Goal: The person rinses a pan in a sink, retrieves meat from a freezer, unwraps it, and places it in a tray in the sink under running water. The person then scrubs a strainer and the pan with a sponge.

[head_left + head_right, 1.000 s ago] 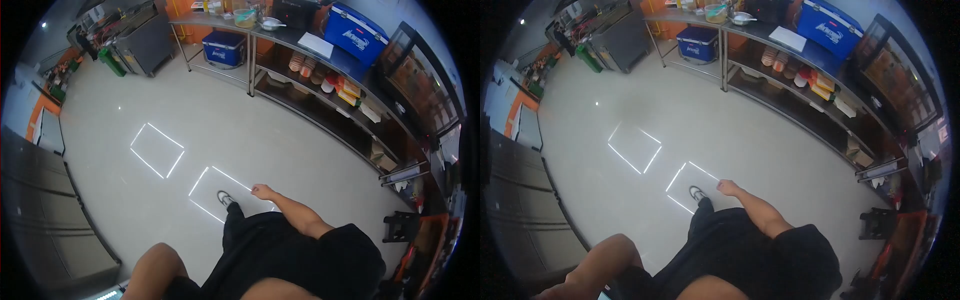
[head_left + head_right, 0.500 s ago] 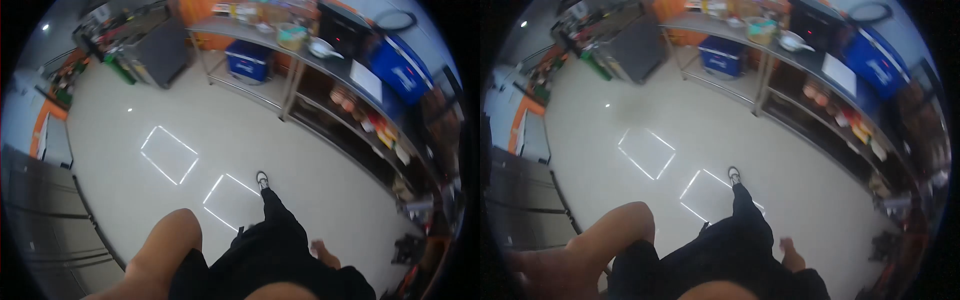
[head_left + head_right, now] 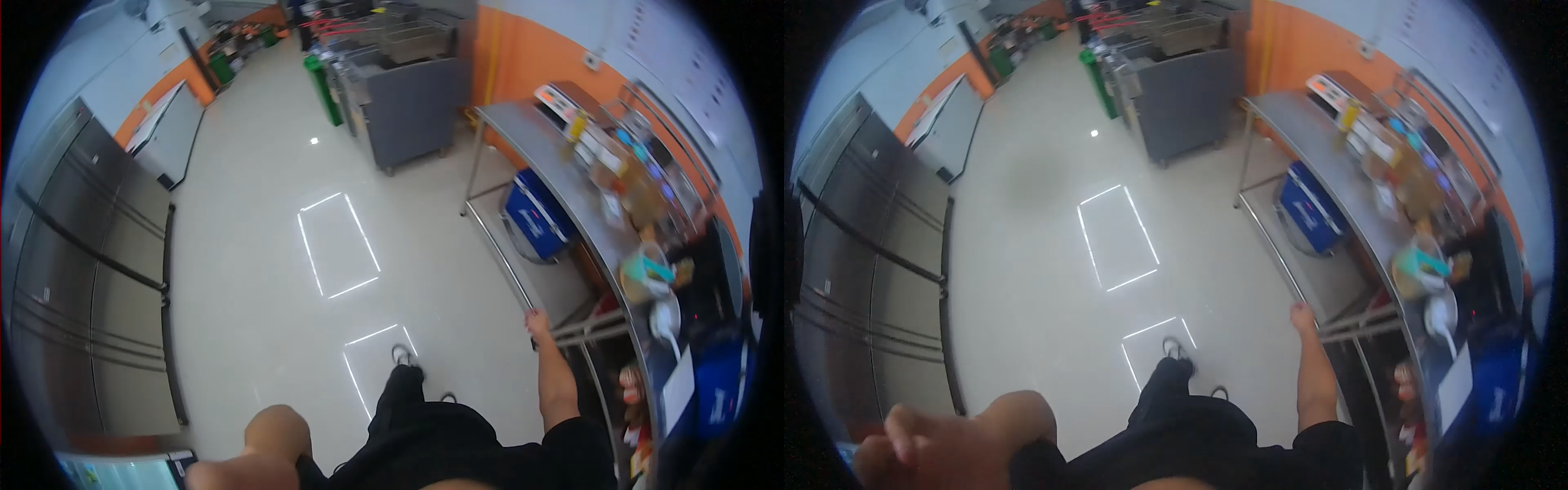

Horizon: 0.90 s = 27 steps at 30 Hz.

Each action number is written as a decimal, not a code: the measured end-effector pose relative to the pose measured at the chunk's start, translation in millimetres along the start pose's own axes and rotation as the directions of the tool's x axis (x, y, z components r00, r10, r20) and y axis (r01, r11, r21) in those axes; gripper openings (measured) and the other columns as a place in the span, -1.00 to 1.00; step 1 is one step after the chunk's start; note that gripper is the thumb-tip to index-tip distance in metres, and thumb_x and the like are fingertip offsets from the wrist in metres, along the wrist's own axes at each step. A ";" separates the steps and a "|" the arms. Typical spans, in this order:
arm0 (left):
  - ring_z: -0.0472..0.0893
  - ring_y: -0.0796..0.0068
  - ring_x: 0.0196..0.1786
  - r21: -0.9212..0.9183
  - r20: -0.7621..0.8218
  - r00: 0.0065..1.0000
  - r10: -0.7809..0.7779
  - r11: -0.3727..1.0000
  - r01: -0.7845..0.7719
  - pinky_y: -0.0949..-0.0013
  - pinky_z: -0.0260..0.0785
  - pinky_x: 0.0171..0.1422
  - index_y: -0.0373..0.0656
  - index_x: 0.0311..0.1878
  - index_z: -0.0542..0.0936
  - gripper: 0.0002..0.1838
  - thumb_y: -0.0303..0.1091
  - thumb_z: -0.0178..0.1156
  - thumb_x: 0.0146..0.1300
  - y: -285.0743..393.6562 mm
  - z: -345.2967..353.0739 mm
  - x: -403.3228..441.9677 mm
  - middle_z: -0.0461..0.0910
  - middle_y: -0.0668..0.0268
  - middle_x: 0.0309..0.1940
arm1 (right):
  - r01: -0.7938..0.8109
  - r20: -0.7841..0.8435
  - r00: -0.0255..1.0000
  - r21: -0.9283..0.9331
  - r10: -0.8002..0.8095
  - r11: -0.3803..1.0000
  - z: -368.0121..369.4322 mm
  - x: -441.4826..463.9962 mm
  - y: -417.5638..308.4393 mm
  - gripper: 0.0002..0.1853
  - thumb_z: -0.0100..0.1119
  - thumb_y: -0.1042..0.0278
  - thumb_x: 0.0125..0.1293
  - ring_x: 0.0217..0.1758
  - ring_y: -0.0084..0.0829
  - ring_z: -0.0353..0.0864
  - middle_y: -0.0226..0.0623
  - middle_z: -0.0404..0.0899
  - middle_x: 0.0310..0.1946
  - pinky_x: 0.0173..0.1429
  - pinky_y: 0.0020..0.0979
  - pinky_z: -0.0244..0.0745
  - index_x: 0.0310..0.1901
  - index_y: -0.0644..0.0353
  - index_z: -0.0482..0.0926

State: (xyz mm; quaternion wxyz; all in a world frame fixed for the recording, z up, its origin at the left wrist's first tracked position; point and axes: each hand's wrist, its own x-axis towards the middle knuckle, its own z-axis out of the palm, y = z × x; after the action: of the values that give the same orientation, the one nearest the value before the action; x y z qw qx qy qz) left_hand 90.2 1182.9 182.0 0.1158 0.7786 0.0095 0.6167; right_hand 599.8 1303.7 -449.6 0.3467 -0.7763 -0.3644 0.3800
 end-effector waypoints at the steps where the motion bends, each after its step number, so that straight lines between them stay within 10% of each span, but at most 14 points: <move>1: 0.17 0.55 0.33 -0.029 0.010 1.000 -0.019 0.999 0.019 0.22 0.12 0.25 0.18 0.16 0.44 -0.65 -0.08 -0.08 0.36 -29.1 -4.9 -1.4 0.31 0.52 0.27 | 0.048 0.000 0.999 0.017 -0.048 0.999 11.3 34.9 -51.7 -0.87 -0.02 0.40 0.21 -0.61 -0.55 0.45 -0.38 0.47 -0.57 -0.63 -0.48 0.28 -0.30 0.23 0.49; 7: 0.26 0.44 0.28 -0.364 0.131 0.988 -0.077 0.924 0.120 0.22 0.16 0.26 0.03 0.17 0.43 -0.63 -0.10 -0.10 0.37 -218.2 -53.3 5.6 0.36 0.38 0.21 | 0.171 0.172 0.968 0.070 -0.181 0.983 120.4 110.6 -223.9 -0.88 -0.05 0.33 0.31 -0.58 -0.60 0.43 -0.46 0.45 -0.56 -0.58 -0.55 0.29 -0.30 0.12 0.48; 12: 0.34 0.34 0.23 -0.619 0.304 0.950 -0.073 0.743 0.256 0.23 0.19 0.26 -0.10 0.17 0.42 -0.59 -0.12 -0.11 0.37 -397.4 -88.6 12.1 0.41 0.26 0.17 | -0.315 0.359 0.863 -0.165 0.355 0.935 194.4 81.2 -182.2 -0.79 -0.09 0.31 0.27 -0.49 -0.49 0.52 -0.34 0.52 -0.52 -0.48 -0.46 0.41 -0.22 0.18 0.54; 13: 0.36 0.32 0.23 -0.640 0.342 0.935 -0.094 0.705 0.305 0.23 0.20 0.26 -0.13 0.17 0.42 -0.59 -0.12 -0.12 0.38 -434.7 -94.3 11.3 0.42 0.24 0.16 | -0.296 0.475 0.808 -0.185 0.349 0.937 210.2 101.9 -49.3 -0.72 -0.09 0.23 0.27 -0.43 -0.36 0.58 -0.22 0.57 -0.47 -0.34 -0.31 0.50 -0.22 0.22 0.56; 19: 0.45 0.21 0.17 -0.492 0.552 0.754 -0.355 0.591 0.639 0.23 0.23 0.27 -0.28 0.17 0.41 -0.54 -0.14 -0.13 0.38 -688.7 -163.3 -40.5 0.47 0.09 0.10 | 0.185 0.638 0.538 -0.727 0.551 0.661 298.1 177.0 -156.6 -0.69 -0.02 0.16 0.24 -0.40 -0.32 0.58 -0.22 0.59 -0.40 -0.32 -0.29 0.50 -0.20 0.21 0.59; 23: 0.43 0.34 0.18 -0.203 0.121 0.186 -0.975 0.159 0.966 0.33 0.21 0.28 -0.30 0.15 0.41 -0.54 -0.14 -0.02 0.36 -847.6 -206.9 -226.7 0.47 0.12 0.09 | 0.496 0.758 0.459 -0.651 0.463 0.574 379.9 282.5 -247.8 -0.66 0.02 0.11 0.22 -0.38 -0.29 0.58 -0.21 0.61 -0.36 -0.30 -0.27 0.50 -0.20 0.20 0.60; 27: 0.57 0.15 -0.02 0.156 -0.303 -0.500 -0.811 -0.560 0.814 0.16 0.35 0.12 -0.24 0.01 0.55 -0.54 -0.07 -0.09 0.30 -829.9 -305.5 -520.6 0.58 -0.01 -0.14 | 0.833 0.902 0.289 -0.403 0.322 0.379 520.6 431.1 -330.0 -0.63 0.06 0.06 0.20 -0.36 -0.27 0.58 -0.21 0.62 -0.32 -0.28 -0.25 0.49 -0.19 0.20 0.62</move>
State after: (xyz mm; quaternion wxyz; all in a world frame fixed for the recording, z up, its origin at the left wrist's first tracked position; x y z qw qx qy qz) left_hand -222.1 1959.8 -411.3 0.4539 0.3748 0.7857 0.1901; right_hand 253.5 1960.3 -571.1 -0.3128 -0.3680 -0.7756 0.4064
